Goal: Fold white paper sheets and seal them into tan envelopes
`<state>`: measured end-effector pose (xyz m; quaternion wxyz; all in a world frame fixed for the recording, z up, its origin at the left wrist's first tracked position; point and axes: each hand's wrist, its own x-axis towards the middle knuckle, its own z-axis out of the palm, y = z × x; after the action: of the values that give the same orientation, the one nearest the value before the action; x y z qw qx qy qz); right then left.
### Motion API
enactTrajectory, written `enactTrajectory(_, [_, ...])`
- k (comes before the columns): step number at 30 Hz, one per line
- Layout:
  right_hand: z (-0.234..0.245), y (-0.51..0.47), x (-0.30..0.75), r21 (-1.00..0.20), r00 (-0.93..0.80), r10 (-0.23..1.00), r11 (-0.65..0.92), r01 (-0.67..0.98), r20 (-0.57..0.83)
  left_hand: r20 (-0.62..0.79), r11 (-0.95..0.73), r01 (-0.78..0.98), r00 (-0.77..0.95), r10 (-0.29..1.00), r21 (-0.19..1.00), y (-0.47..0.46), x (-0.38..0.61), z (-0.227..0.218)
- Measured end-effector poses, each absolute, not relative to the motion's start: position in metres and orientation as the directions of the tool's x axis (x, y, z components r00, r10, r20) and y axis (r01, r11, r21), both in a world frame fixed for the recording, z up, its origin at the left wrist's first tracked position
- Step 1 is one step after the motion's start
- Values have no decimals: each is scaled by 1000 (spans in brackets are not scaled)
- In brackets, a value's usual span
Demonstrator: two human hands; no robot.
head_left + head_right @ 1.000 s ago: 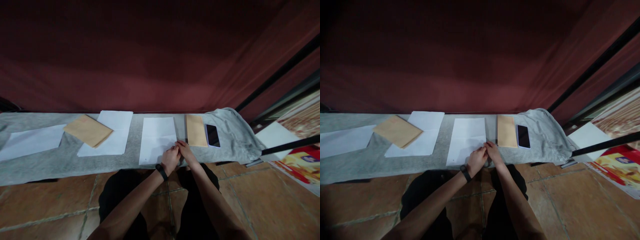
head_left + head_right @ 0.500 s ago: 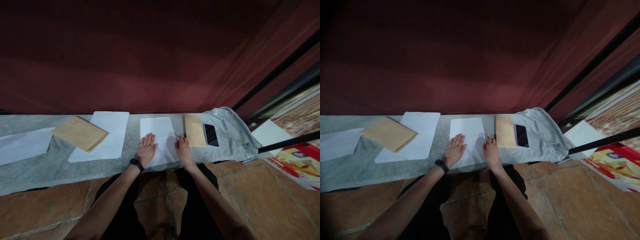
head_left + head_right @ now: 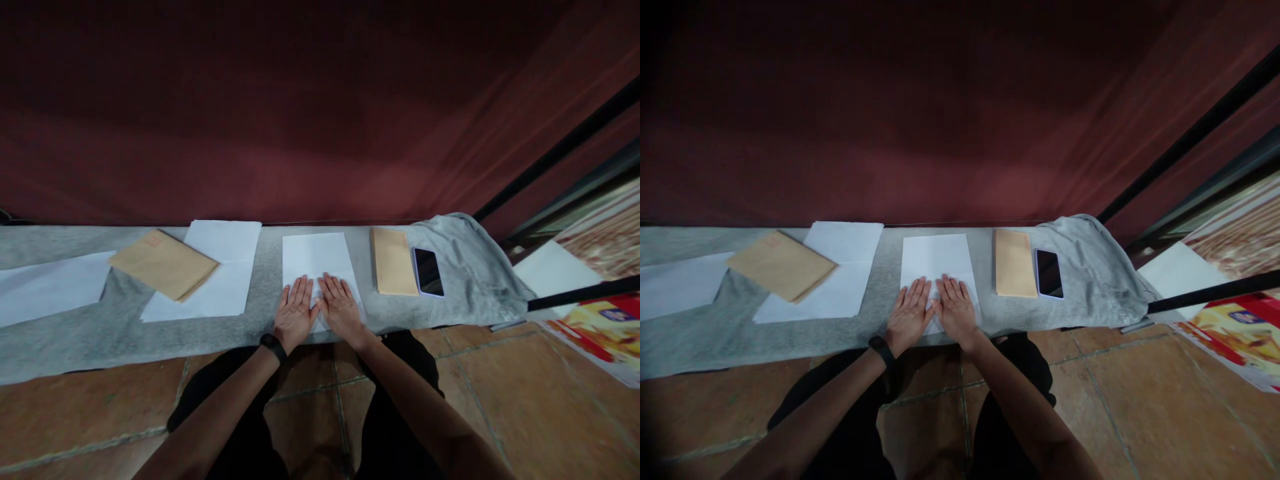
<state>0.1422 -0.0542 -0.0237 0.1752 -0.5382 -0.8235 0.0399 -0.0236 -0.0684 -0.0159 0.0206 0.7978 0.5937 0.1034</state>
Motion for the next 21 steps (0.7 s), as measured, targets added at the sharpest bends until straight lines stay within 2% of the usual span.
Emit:
enactTrajectory(7, [-23, -51, 172, -262, -216, 941, 284, 922, 260, 175, -214, 964, 186, 967, 158, -67, -46, -15])
enactTrajectory(17, [-27, -63, 187, -281, -105, 962, 176, 943, 252, 177, -56, 988, 30, 984, 145, -66, -61, -13])
enactTrajectory(21, [-15, -45, 171, -347, -134, 970, 199, 916, 204, 131, -158, 971, 135, 982, 179, -44, -38, -4])
